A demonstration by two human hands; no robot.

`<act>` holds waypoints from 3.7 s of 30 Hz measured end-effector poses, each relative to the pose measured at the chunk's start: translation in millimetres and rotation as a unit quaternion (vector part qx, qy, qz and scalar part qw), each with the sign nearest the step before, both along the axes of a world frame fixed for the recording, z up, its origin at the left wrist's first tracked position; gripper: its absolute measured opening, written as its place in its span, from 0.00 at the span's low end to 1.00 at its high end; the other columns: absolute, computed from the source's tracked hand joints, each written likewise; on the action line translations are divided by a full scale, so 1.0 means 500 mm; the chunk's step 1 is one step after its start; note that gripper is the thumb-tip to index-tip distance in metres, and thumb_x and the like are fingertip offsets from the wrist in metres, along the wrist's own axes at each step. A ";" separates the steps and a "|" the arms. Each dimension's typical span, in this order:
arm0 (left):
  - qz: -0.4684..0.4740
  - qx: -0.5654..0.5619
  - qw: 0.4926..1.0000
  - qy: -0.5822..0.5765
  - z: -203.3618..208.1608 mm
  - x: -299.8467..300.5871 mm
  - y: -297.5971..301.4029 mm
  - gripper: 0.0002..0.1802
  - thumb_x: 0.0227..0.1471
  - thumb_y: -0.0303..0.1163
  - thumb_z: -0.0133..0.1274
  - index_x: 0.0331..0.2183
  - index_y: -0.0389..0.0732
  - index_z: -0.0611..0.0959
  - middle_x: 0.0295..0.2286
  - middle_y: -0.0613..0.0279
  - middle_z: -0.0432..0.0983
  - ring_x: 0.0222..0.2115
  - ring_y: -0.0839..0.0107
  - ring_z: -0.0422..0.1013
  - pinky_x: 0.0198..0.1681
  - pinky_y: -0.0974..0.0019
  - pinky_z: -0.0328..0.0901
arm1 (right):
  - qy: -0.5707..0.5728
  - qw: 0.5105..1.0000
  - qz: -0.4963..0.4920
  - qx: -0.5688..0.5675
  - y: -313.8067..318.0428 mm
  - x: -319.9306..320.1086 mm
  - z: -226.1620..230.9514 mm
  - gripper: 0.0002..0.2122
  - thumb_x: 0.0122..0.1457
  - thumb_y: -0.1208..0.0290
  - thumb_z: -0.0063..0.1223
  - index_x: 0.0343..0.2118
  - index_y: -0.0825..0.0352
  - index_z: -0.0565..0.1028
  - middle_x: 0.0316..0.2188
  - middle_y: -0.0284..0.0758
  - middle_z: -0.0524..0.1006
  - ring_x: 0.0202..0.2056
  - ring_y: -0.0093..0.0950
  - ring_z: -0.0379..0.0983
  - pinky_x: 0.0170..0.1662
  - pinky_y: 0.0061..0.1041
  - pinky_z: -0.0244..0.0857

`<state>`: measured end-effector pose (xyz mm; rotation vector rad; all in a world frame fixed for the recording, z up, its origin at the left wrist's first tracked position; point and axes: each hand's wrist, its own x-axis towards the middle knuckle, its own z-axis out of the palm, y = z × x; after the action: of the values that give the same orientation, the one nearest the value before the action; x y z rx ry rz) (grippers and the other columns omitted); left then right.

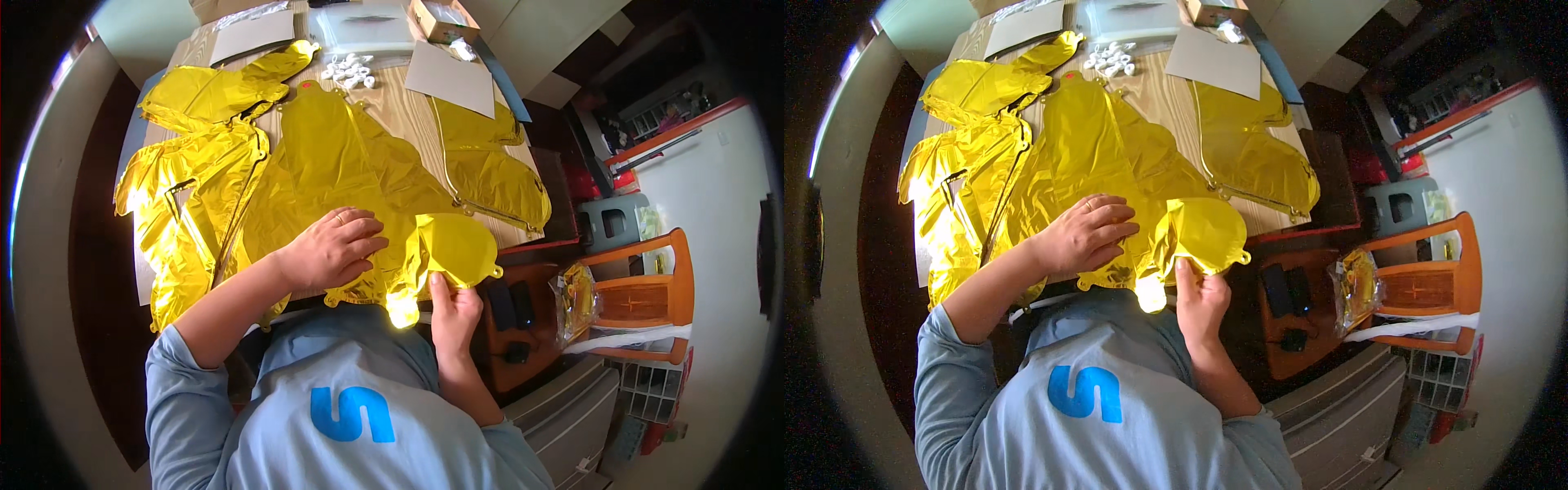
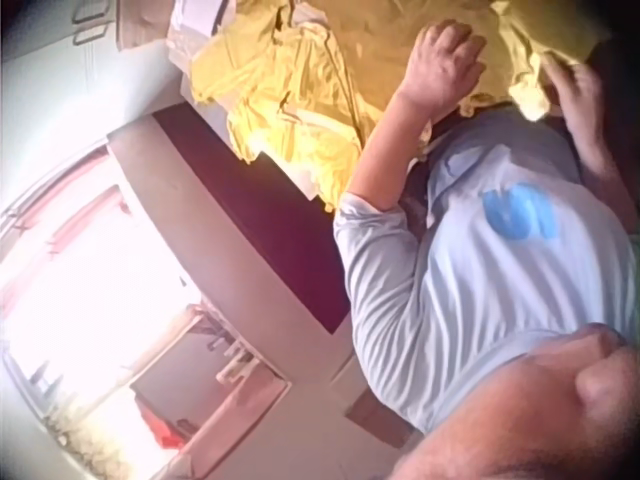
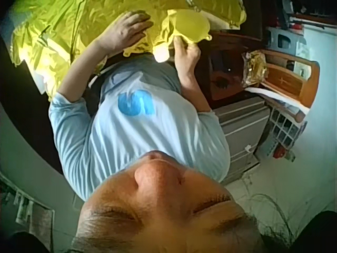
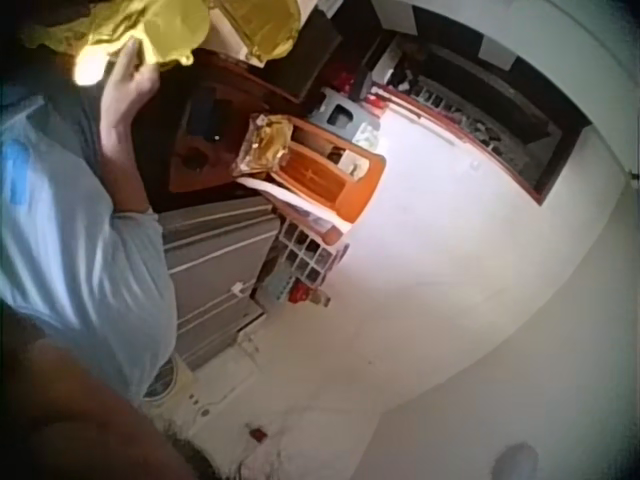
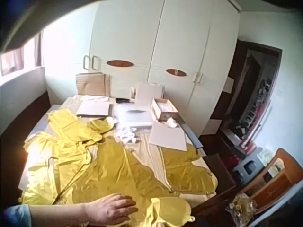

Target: Folding and flattening gold foil balloons and arranging them for packaging with cardboard backings.

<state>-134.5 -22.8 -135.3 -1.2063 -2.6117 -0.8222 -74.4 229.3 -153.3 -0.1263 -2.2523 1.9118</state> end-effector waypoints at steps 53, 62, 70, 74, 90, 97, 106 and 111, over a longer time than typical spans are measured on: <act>-0.003 -0.037 0.998 -0.044 -0.013 -0.016 -0.023 0.46 0.41 0.47 0.62 0.61 0.38 0.71 0.64 0.50 0.61 0.64 0.47 0.57 0.67 0.46 0.52 | 0.302 0.781 0.342 0.427 0.038 -0.126 0.014 0.18 0.61 0.73 0.53 0.54 0.67 0.76 0.59 0.38 0.74 0.62 0.38 0.67 0.68 0.49 0.50; 0.004 -0.023 0.997 -0.080 -0.014 -0.016 -0.024 0.44 0.42 0.46 0.61 0.60 0.40 0.72 0.64 0.50 0.60 0.64 0.47 0.56 0.68 0.44 0.50 | 0.277 0.801 0.370 0.379 0.041 -0.144 0.011 0.18 0.63 0.72 0.52 0.56 0.66 0.75 0.59 0.38 0.74 0.62 0.38 0.67 0.69 0.49 0.49; -0.010 -0.071 0.997 -0.041 0.004 -0.017 -0.021 0.43 0.42 0.45 0.61 0.60 0.39 0.72 0.65 0.51 0.60 0.65 0.48 0.56 0.69 0.45 0.49 | 0.297 0.761 0.371 0.442 0.033 -0.150 0.017 0.19 0.63 0.71 0.51 0.56 0.67 0.75 0.61 0.38 0.72 0.63 0.39 0.65 0.69 0.49 0.49; -0.002 -0.076 0.996 -0.037 -0.008 -0.018 -0.019 0.41 0.44 0.45 0.61 0.59 0.39 0.73 0.65 0.51 0.60 0.65 0.49 0.56 0.69 0.45 0.49 | 0.306 0.747 0.373 0.457 0.032 -0.149 0.015 0.19 0.62 0.71 0.51 0.55 0.68 0.76 0.61 0.40 0.72 0.63 0.41 0.65 0.69 0.50 0.49; -0.008 -0.004 1.000 -0.021 0.024 -0.012 0.027 0.29 0.53 0.29 0.59 0.56 0.38 0.74 0.55 0.51 0.72 0.58 0.49 0.66 0.63 0.47 0.59 | 0.316 0.731 0.370 0.478 0.019 -0.149 0.026 0.19 0.60 0.70 0.51 0.53 0.73 0.74 0.56 0.46 0.73 0.58 0.45 0.67 0.67 0.51 0.52; 0.008 -0.003 1.000 0.002 -0.018 -0.033 0.014 0.30 0.52 0.31 0.60 0.56 0.36 0.74 0.56 0.49 0.71 0.59 0.50 0.65 0.63 0.49 0.60 | 0.288 0.736 0.367 0.490 0.017 -0.139 0.041 0.20 0.58 0.69 0.57 0.54 0.67 0.76 0.58 0.39 0.73 0.61 0.40 0.65 0.69 0.50 0.50; 0.002 0.021 1.000 -0.006 -0.022 -0.032 0.012 0.28 0.52 0.31 0.60 0.54 0.35 0.76 0.56 0.50 0.72 0.58 0.49 0.66 0.63 0.49 0.60 | 0.239 0.903 0.275 0.227 0.091 -0.045 -0.010 0.04 0.60 0.74 0.55 0.34 0.68 0.80 0.31 0.37 0.81 0.32 0.34 0.77 0.40 0.32 0.70; -0.002 0.019 1.000 -0.010 -0.024 -0.034 0.012 0.29 0.50 0.31 0.60 0.54 0.35 0.76 0.56 0.50 0.72 0.58 0.49 0.66 0.63 0.49 0.60 | -0.208 0.928 0.304 -0.053 0.075 -0.039 -0.081 0.16 0.70 0.61 0.50 0.37 0.71 0.80 0.34 0.28 0.80 0.36 0.19 0.74 0.43 0.21 0.66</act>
<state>-151.7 -16.9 -147.3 -1.2008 -2.5987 -0.8850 -94.1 266.8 -193.7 0.1994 -2.6887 2.5179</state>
